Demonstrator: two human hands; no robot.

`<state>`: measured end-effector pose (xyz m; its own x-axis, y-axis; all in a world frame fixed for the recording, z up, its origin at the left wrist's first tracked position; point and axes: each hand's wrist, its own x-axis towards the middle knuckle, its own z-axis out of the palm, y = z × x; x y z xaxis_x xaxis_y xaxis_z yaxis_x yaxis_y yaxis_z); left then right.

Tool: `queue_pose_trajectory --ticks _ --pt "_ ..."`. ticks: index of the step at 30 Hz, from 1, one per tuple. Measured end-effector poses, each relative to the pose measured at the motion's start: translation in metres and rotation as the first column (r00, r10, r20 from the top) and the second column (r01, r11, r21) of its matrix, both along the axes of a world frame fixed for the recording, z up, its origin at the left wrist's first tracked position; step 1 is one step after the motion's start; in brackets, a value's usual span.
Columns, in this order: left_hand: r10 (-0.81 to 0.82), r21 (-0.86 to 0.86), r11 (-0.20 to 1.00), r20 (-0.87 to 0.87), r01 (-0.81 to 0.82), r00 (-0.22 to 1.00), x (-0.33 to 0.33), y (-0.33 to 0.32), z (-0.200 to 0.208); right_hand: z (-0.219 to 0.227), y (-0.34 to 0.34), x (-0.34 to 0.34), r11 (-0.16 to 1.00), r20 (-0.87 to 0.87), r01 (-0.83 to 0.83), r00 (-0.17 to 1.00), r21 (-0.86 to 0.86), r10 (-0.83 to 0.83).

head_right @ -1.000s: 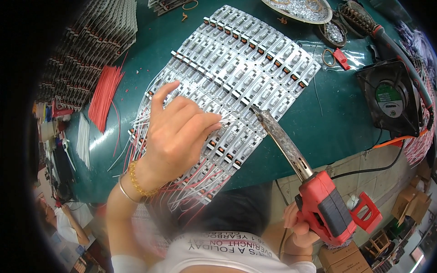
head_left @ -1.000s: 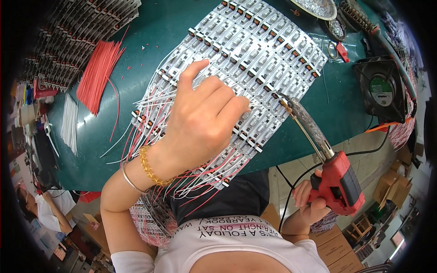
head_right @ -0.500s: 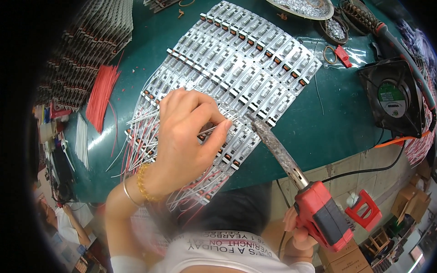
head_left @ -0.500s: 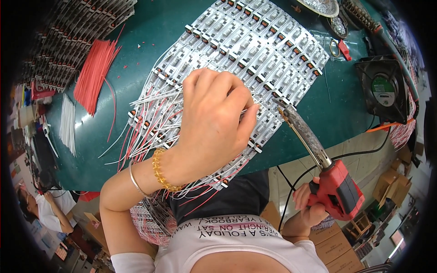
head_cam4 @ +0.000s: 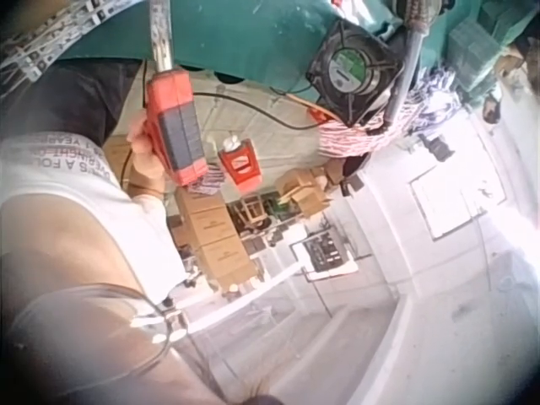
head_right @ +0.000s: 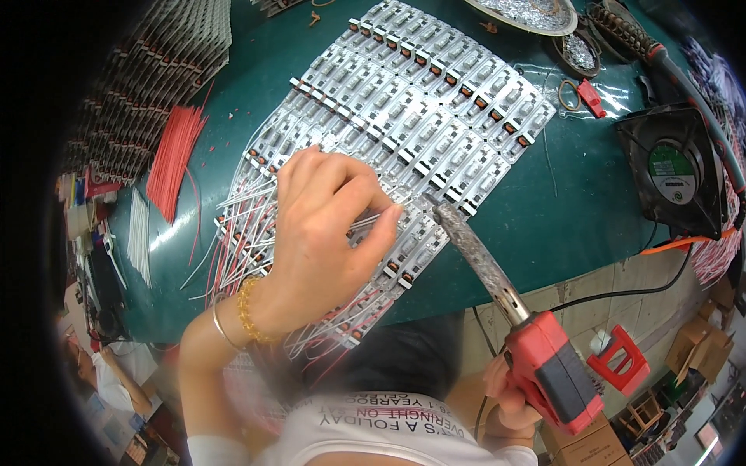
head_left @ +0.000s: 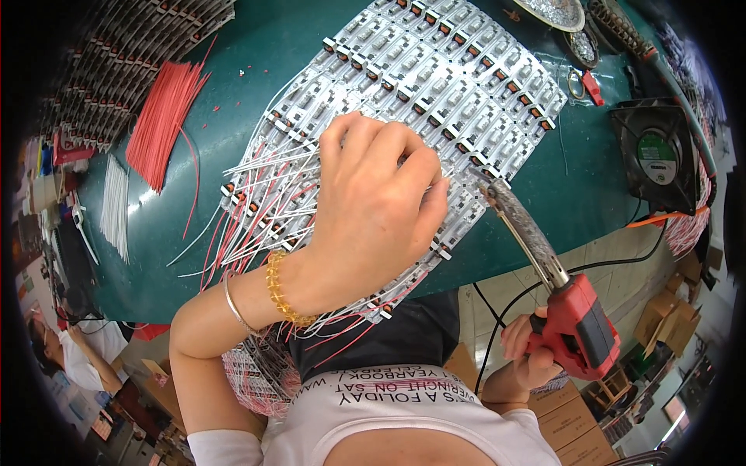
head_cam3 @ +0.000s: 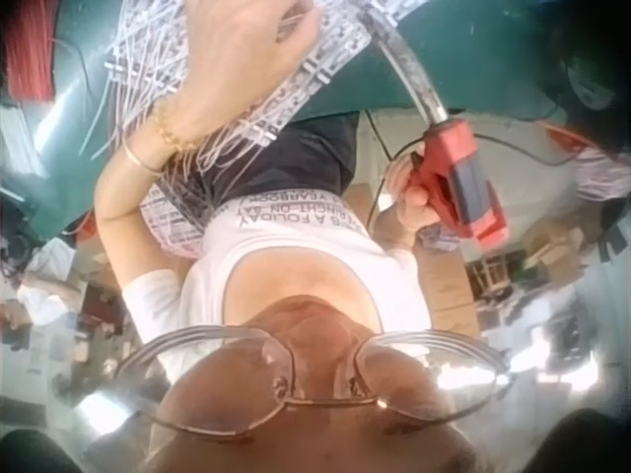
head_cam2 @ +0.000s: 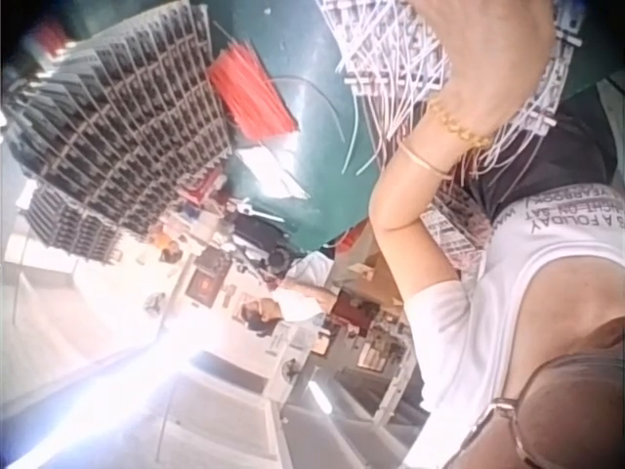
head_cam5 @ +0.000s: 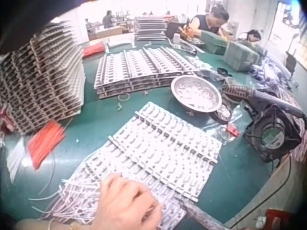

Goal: The person attaches wires to rows of circuit boards by aligning the wires by hand and soldering them with a handheld soldering tool.

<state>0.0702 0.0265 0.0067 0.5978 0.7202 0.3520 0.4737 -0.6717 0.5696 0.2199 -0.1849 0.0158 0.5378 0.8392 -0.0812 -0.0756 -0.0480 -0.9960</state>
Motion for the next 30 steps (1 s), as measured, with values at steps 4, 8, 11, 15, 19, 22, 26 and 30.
queue_pose_trajectory --ticks 4,8,11,15,19,22,26,30 --pt "-0.001 0.015 1.0 0.009 0.0 1.0 0.0 -0.002 0.001 0.005 -0.001 0.0 0.998 0.044 -0.069 0.997 0.008 0.068" --pt "0.0 0.018 1.0 0.0 0.0 1.0 -0.001 -0.001 0.0 0.0 0.0 0.002 0.997 0.046 -0.08 0.996 0.017 0.079" --pt "0.002 0.017 1.0 -0.002 -0.002 1.0 -0.001 -0.002 0.002 -0.001 -0.003 0.004 0.997 0.046 -0.075 0.996 0.029 0.074" --pt "-0.045 0.062 0.997 0.083 0.04 0.996 -0.004 0.001 0.004 0.001 -0.009 0.004 0.999 0.054 -0.033 0.998 0.02 0.032" --pt "-0.064 0.01 0.998 0.039 0.064 0.997 0.003 -0.007 0.01 -0.002 -0.014 0.0 0.998 0.017 0.064 0.998 0.024 -0.065" --pt "-0.047 0.014 0.999 0.015 0.047 0.999 0.004 -0.009 0.006 -0.003 -0.013 0.006 0.999 0.044 -0.05 0.998 0.021 0.049" --pt "-0.055 -0.017 0.998 0.007 0.055 0.998 0.005 -0.008 0.006 -0.002 -0.013 0.006 0.997 0.008 -0.073 0.997 0.027 0.073" --pt "-0.058 -0.012 0.998 0.004 0.058 0.998 0.007 -0.009 0.004 -0.003 -0.014 0.004 0.998 0.037 -0.048 0.998 0.028 0.047"
